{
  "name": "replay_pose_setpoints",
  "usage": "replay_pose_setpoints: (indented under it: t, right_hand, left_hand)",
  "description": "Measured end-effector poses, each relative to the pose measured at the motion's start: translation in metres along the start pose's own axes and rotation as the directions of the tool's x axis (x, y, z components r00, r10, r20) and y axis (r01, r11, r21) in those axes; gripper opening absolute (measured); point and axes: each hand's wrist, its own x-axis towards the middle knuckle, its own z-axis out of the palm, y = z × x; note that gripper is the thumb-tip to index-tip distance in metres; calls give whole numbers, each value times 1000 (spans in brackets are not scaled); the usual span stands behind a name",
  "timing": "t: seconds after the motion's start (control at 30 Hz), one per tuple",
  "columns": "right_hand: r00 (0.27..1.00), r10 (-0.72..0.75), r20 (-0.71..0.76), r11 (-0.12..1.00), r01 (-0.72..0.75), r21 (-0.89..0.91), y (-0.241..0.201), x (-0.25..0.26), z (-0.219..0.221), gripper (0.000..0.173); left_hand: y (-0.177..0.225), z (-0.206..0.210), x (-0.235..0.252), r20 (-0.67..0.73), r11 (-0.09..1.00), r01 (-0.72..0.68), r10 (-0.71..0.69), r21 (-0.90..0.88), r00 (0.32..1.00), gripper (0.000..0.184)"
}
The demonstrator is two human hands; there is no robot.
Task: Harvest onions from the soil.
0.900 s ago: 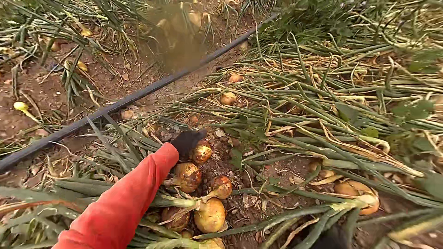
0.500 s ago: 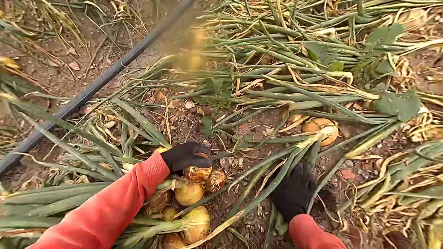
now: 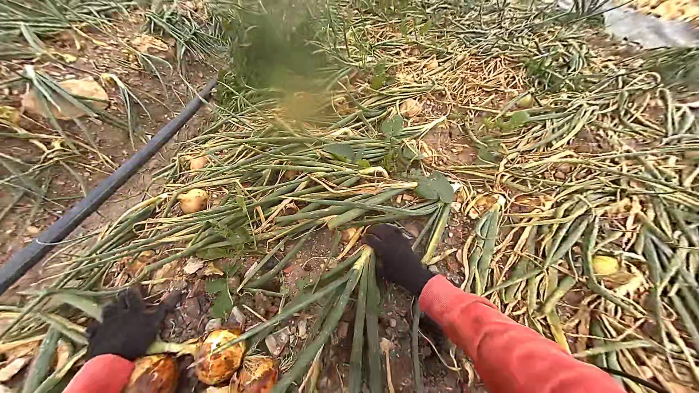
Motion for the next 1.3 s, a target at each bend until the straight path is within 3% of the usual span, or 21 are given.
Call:
replay_pose_setpoints:
  t: [0.07, 0.13, 0.23, 0.27, 0.3, 0.33, 0.37, 0.4, 0.43, 0.47, 0.5, 0.57, 0.6, 0.7, 0.83, 0.93, 1.03, 1.3]
  right_hand:
    - [1000, -4, 4, 999, 3, 47, -16, 24, 0, 27]
    - [988, 91, -127, 991, -78, 109, -26, 29, 5, 27]
    - [924, 276, -264, 935, -195, 295, -41, 17, 13, 9]
    - [900, 347, -263, 899, -239, 368, -50, 7, 10, 5]
    - [884, 391, -256, 879, -276, 390, -62, -4, 4, 6]
    - [876, 417, -242, 878, -319, 358, -80, -19, -3, 12]
    - [878, 408, -251, 900, -341, 271, -104, -35, -7, 20]
    - [885, 406, -230, 910, -368, 190, -129, -51, -10, 23]
    - [888, 444, -121, 893, -428, 141, -148, -65, -13, 27]
    - [845, 531, 68, 839, -535, 97, -155, -69, -16, 32]
    - [730, 627, 274, 754, -656, 22, -150, -59, -17, 42]
    - [542, 732, 413, 635, -762, -125, -124, -23, -6, 68]
    - [528, 750, 399, 627, -760, -172, -113, 1, -1, 78]
    - [645, 710, 284, 703, -675, -223, -99, 54, 15, 73]
    - [755, 654, 48, 755, -646, -116, -79, 90, 31, 69]
    - [816, 566, 116, 824, -555, -112, -60, 114, 38, 54]
    - [821, 536, 198, 835, -550, 20, -54, 124, 37, 38]
    - [782, 622, 50, 646, -548, 531, -61, 102, 32, 24]
  left_hand:
    - [3, 3, 0, -39, 1000, 9, -9, -2, 999, 95]
    - [6, 1, -2, -43, 1000, 20, -20, -8, 999, 93]
    - [3, -1, -4, 16, 997, -4, 3, 76, 1000, 95]
    - [-10, 19, -2, -156, 990, -88, 105, 113, 982, 96]
    - [-26, 54, 12, -484, 978, -187, 211, 98, 849, 96]
    - [-17, 37, 5, -279, 992, -124, 128, 33, 952, 101]
    - [-4, 11, -2, -78, 999, -53, 52, -7, 996, 102]
    - [4, -2, -4, 0, 999, -10, 10, -32, 1000, 103]
    - [6, -6, -9, 25, 999, 10, -9, -46, 1000, 103]
    - [6, -5, -13, 22, 999, 18, -17, -51, 1000, 101]
    - [5, -3, -14, -1, 999, 18, -18, -49, 1000, 98]
    - [1, -1, -11, -40, 998, 22, -24, -61, 999, 98]
    - [2, -1, -7, -48, 996, 25, -29, -82, 998, 102]
    - [2, 2, -7, -24, 993, 45, -48, -107, 999, 100]
    - [5, 0, -8, -20, 993, 39, -41, -114, 999, 104]
    - [4, 1, -6, -14, 994, 50, -52, -95, 999, 104]
    - [4, 4, -6, -19, 997, 46, -47, -69, 999, 104]
    - [13, 4, -7, -39, 998, 48, -49, -32, 998, 98]
